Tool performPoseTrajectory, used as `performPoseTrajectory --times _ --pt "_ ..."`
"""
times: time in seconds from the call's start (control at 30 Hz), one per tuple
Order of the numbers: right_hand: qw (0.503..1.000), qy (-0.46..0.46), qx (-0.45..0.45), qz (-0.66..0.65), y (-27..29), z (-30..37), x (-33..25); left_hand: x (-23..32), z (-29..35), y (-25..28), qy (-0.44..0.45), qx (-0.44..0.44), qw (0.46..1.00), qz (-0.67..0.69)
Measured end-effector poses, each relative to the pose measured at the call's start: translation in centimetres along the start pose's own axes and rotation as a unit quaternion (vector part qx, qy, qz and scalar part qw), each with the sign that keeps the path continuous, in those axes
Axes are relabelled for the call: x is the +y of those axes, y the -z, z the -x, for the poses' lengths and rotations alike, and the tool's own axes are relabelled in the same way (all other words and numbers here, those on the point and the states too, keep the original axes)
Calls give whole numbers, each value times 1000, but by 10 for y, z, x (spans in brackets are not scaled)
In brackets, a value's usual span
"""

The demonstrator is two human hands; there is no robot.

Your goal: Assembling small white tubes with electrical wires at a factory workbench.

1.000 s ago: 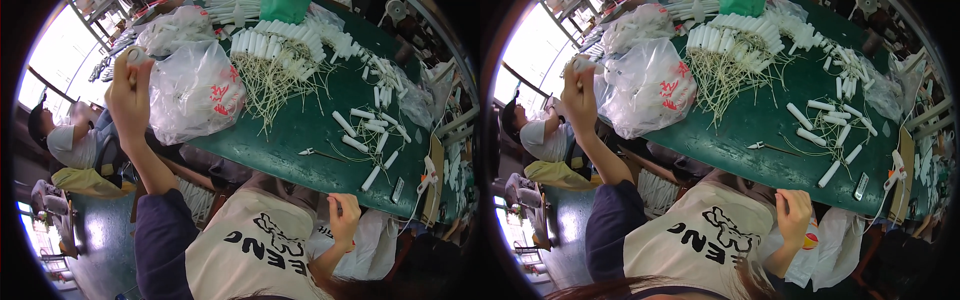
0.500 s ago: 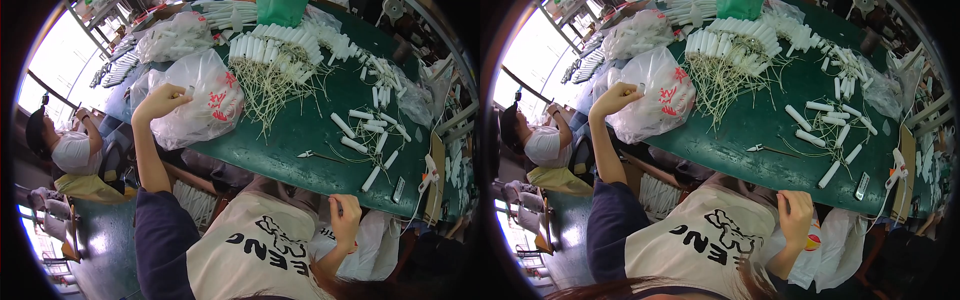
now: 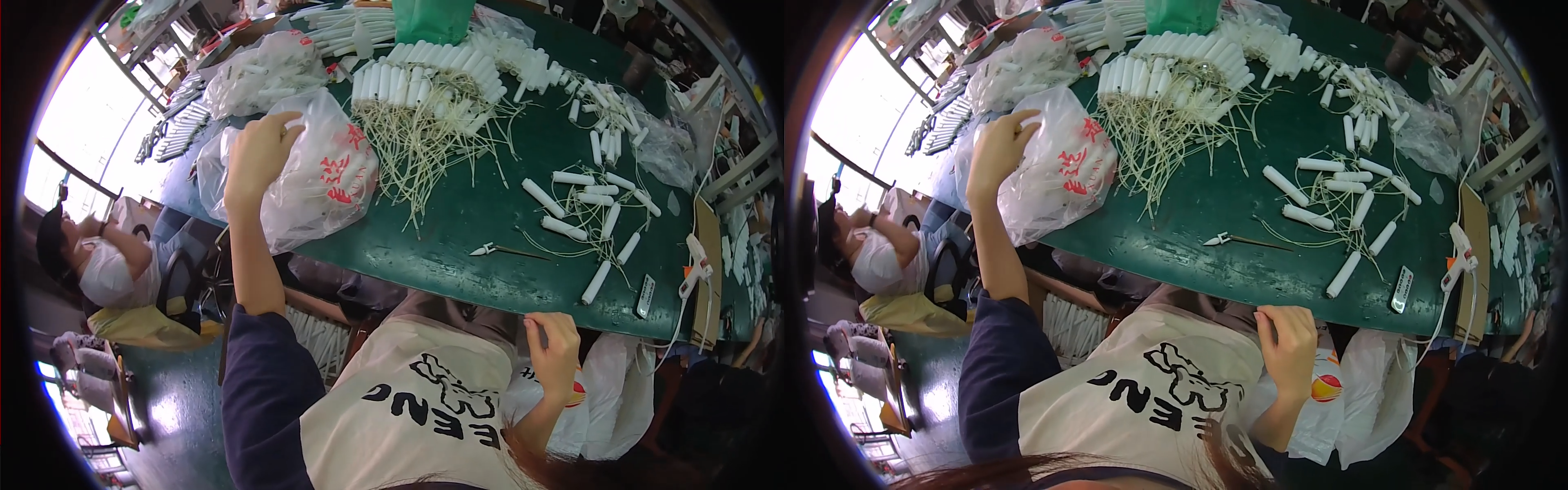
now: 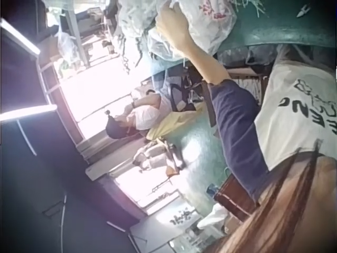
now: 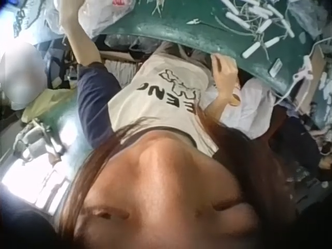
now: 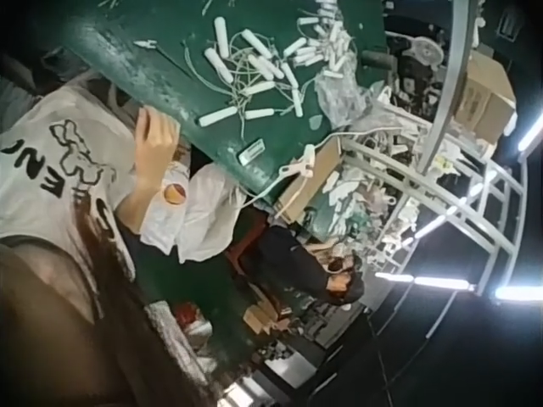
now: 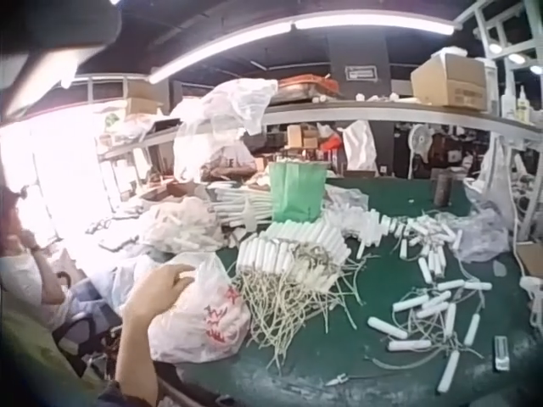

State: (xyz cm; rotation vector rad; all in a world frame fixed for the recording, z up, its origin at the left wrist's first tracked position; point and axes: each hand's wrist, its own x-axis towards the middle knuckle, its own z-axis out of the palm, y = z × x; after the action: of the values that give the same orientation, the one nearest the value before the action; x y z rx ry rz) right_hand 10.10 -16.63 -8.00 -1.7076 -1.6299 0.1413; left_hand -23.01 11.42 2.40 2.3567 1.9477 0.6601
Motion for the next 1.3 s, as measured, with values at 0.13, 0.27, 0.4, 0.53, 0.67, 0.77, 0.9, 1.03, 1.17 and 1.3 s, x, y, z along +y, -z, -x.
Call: performPoseTrajectory --times 0.13,0.27,0.4,0.53,0.67,0.77,0.9,1.03,1.17,1.3 --pt "1000 -8 4 -15 0 -3 4 100 34 1 -99 118 980 126" --pt "996 23 18 -80 -1 -10 0 146 73 -19 -223 -176 866 411" --pt "971 -86 69 -210 -3 -14 -6 181 91 -74 -206 -386 706 556" --pt "978 -71 83 -179 0 -6 11 203 80 -96 -98 -468 661 578" --pt "976 -126 136 -119 13 9 40 198 60 -123 -189 -265 852 409" --pt "967 -146 189 -87 22 7 42 165 46 -177 -304 -79 894 319" --pt "969 -144 171 -104 18 4 46 158 48 -194 -378 -141 886 230" --pt "980 -108 132 -105 11 0 44 167 50 -195 -418 -132 871 219" --pt "987 -80 100 -98 7 1 44 168 52 -197 -455 -123 846 249" --pt "989 -75 92 -91 6 3 45 166 50 -196 -443 -134 838 288"
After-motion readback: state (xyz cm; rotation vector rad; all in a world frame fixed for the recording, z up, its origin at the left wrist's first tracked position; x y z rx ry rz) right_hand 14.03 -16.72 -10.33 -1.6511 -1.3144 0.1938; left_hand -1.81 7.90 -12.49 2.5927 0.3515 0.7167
